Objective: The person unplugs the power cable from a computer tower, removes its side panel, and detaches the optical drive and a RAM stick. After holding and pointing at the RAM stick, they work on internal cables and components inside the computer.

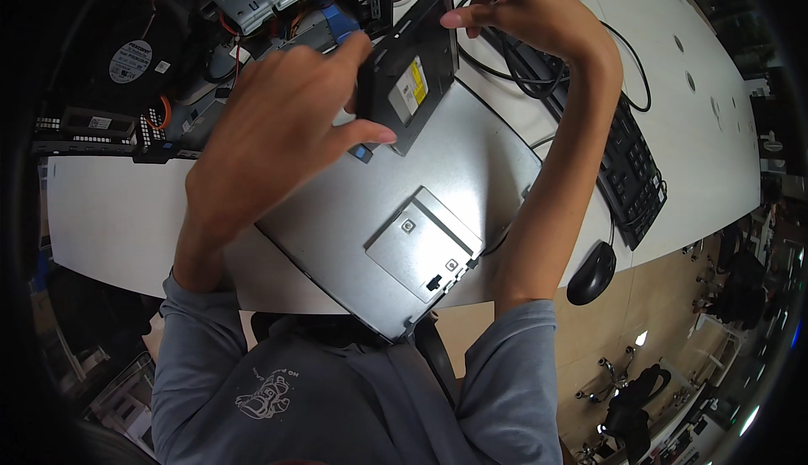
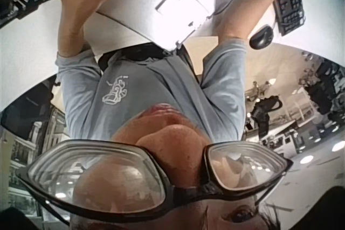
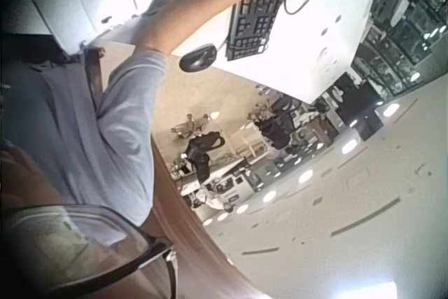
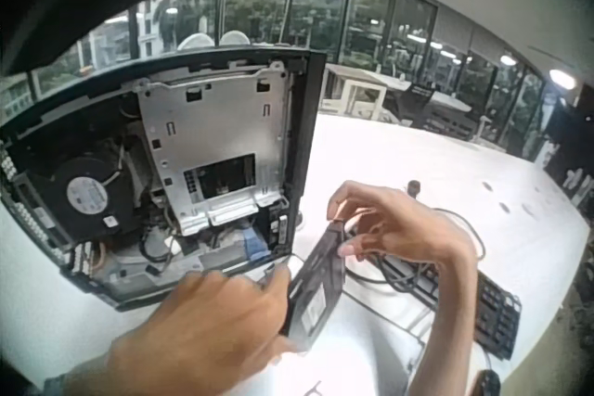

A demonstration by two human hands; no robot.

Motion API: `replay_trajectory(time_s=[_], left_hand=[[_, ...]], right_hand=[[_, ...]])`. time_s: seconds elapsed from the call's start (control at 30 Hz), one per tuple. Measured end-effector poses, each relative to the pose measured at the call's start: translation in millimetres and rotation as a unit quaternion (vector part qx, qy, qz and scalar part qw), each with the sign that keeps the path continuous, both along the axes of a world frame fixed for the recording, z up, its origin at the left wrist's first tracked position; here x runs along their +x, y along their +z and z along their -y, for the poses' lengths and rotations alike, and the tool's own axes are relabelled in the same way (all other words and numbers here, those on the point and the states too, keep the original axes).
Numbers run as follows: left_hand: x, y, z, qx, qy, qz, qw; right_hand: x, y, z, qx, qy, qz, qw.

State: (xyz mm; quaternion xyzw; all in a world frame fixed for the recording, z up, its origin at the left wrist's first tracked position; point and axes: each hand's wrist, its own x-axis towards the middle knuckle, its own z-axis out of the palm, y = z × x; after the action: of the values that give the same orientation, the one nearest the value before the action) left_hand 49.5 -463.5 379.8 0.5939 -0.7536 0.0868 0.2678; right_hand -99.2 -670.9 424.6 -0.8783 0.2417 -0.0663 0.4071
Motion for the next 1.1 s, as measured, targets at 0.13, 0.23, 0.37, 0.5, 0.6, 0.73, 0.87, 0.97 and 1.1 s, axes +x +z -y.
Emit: replay_trajectory(time_s=[0.13, 0.23, 0.37, 0.5, 0.6, 0.73, 0.87, 0.97, 1.1], left_hand=[[19.1, 5.4, -1.7, 0.096, 0.056, -0.02, 0.994], [14.4, 4.3, 2.9, 0.121, 0.096, 0.005, 0.988], [14.8, -9.8, 7.0, 0.118, 0.126, 0.038, 0.984], [16.6, -8.1, 7.9, 0.134, 0.143, 0.051, 0.979], [21.6, 5.2, 1.3, 0.134, 0.15, 0.035, 0.979], [26.1, 21.5, -10.2, 0.055, 0.169, 0.031, 0.984], [38.6, 32.4, -19.7, -0.049, 0.2, 0.059, 0.977], [51.0, 37.0, -27.3, -0.049, 0.22, 0.076, 0.971], [57.1, 35.9, -29.5, -0.076, 0.242, 0.107, 0.961]], right_hand=[[8.3, -17.0, 8.0, 0.014, 0.059, -0.053, 0.997], [-2.5, -39.9, 19.2, -0.089, 0.072, -0.006, 0.993], [2.6, -48.4, 22.2, -0.081, 0.081, -0.069, 0.991], [6.9, -52.0, 21.0, -0.078, 0.051, -0.141, 0.986], [8.0, -56.2, 19.9, -0.084, 0.028, -0.155, 0.984], [9.0, -59.6, 22.7, -0.061, 0.021, -0.198, 0.978], [9.0, -51.9, 15.5, -0.06, -0.021, -0.164, 0.984], [14.3, -47.3, 12.4, -0.051, 0.004, -0.077, 0.996], [31.6, -32.1, -5.6, -0.089, 0.071, 0.016, 0.993]])
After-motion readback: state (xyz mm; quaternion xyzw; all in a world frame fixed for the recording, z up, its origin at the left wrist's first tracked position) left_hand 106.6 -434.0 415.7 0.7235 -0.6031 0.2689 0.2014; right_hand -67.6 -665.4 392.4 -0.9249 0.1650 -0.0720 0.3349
